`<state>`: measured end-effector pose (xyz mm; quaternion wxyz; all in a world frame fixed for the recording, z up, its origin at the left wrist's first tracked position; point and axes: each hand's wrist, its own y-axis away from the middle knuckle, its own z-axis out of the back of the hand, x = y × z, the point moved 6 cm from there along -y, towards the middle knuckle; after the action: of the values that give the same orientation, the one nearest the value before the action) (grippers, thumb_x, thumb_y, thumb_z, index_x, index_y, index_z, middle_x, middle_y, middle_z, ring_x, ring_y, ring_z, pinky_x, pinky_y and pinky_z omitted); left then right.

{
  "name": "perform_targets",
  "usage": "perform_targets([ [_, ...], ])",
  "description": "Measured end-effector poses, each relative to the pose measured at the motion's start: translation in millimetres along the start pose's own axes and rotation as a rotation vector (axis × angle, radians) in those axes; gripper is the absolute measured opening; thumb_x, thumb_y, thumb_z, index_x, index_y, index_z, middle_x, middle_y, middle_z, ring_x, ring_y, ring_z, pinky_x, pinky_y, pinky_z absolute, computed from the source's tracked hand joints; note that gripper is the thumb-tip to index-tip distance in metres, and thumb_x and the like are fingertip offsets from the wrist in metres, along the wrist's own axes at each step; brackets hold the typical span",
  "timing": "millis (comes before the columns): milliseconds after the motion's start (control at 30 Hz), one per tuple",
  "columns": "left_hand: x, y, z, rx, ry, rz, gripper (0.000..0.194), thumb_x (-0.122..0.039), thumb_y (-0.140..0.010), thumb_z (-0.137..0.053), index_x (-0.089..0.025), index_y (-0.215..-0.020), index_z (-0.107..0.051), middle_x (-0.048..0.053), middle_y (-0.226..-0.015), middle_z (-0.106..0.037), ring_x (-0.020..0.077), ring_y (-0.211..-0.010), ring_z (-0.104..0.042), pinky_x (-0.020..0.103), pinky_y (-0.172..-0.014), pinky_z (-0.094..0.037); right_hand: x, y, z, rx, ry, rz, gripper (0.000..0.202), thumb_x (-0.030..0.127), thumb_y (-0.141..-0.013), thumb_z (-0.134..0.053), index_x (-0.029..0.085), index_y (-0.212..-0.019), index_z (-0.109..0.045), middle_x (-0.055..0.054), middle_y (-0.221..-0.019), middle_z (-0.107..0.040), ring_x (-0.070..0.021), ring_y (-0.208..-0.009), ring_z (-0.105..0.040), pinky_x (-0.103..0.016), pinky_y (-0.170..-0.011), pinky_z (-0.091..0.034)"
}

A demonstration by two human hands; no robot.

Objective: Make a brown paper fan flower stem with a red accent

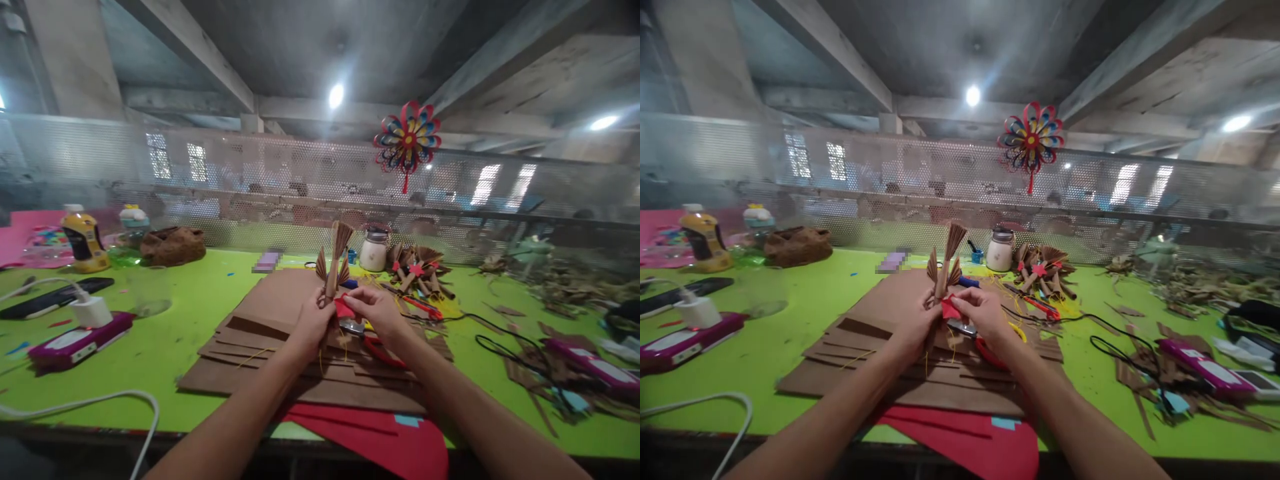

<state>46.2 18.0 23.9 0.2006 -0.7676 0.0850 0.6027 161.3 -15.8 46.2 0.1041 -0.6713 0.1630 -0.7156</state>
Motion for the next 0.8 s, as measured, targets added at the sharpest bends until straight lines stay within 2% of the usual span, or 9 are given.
perform_targets([
  [133, -3, 4, -5.3, 0.077, 0.111, 0.026, 0.023, -0.021, -0.065, -0.053, -0.017, -0.087, -0.051, -0.004, -0.059, -0.051, 0.006, -0.047, -0.045, 0.017, -0.043, -0.033, 3, -1, 1, 0.002, -0.003, 0.042, 0.027, 0.039, -0.065, -0.066, 0.015, -0.076, -0.064, 0.001, -0.061, -0.06, -0.0085, -0.049, -0.048, -0.023, -0.05, -0.04],
  [267, 0, 7, -10.6, 0.179, 0.213, 0.115, 0.025, -0.025, -0.065, -0.048, -0.017, -0.088, -0.053, -0.002, -0.061, -0.053, 0.0074, -0.05, -0.048, 0.017, -0.045, -0.036, 7, 0, -1, 0.005, 0.003, 0.062, 0.025, 0.038, -0.064, -0.066, 0.018, -0.078, -0.064, 0.001, -0.062, -0.062, -0.0115, -0.052, -0.053, -0.027, -0.054, -0.045],
  [400, 2, 7, -11.3, 0.187, 0.261, 0.165, 0.026, -0.034, -0.069, -0.044, -0.015, -0.084, -0.055, 0.0, -0.061, -0.054, 0.0084, -0.05, -0.051, 0.018, -0.045, -0.037, 6, 1, -5, 0.028, -0.023, 0.074, 0.022, 0.036, -0.067, -0.063, 0.02, -0.082, -0.062, 0.001, -0.063, -0.063, -0.0139, -0.054, -0.057, -0.031, -0.057, -0.048],
  [533, 0, 9, -13.3, 0.184, 0.266, 0.192, 0.032, -0.039, -0.073, -0.04, -0.013, -0.081, -0.057, 0.002, -0.062, -0.056, 0.0087, -0.05, -0.051, 0.019, -0.045, -0.037, 2, 0, -4, 0.008, 0.004, 0.105, 0.023, 0.033, -0.069, -0.063, 0.02, -0.087, -0.059, 0.002, -0.062, -0.061, -0.0144, -0.054, -0.058, -0.029, -0.056, -0.048],
  [667, 1, 8, -13.4, 0.171, 0.257, 0.161, 0.028, -0.038, -0.073, -0.05, -0.014, -0.084, -0.056, 0.001, -0.064, -0.057, 0.0072, -0.049, -0.05, 0.018, -0.045, -0.038, 1, 0, 0, -0.032, 0.04, 0.112, 0.024, 0.031, -0.069, -0.063, 0.019, -0.088, -0.055, 0.002, -0.06, -0.059, -0.0134, -0.053, -0.057, -0.027, -0.054, -0.047],
  [800, 8, 3, -11.6, 0.163, 0.194, 0.09, 0.028, -0.037, -0.069, -0.061, -0.014, -0.085, -0.055, 0.0, -0.068, -0.057, 0.005, -0.048, -0.049, 0.016, -0.044, -0.036, 0, 1, -3, -0.002, 0.049, 0.09, 0.026, 0.032, -0.069, -0.063, 0.019, -0.089, -0.052, 0.002, -0.061, -0.059, -0.013, -0.053, -0.057, -0.027, -0.055, -0.047],
])
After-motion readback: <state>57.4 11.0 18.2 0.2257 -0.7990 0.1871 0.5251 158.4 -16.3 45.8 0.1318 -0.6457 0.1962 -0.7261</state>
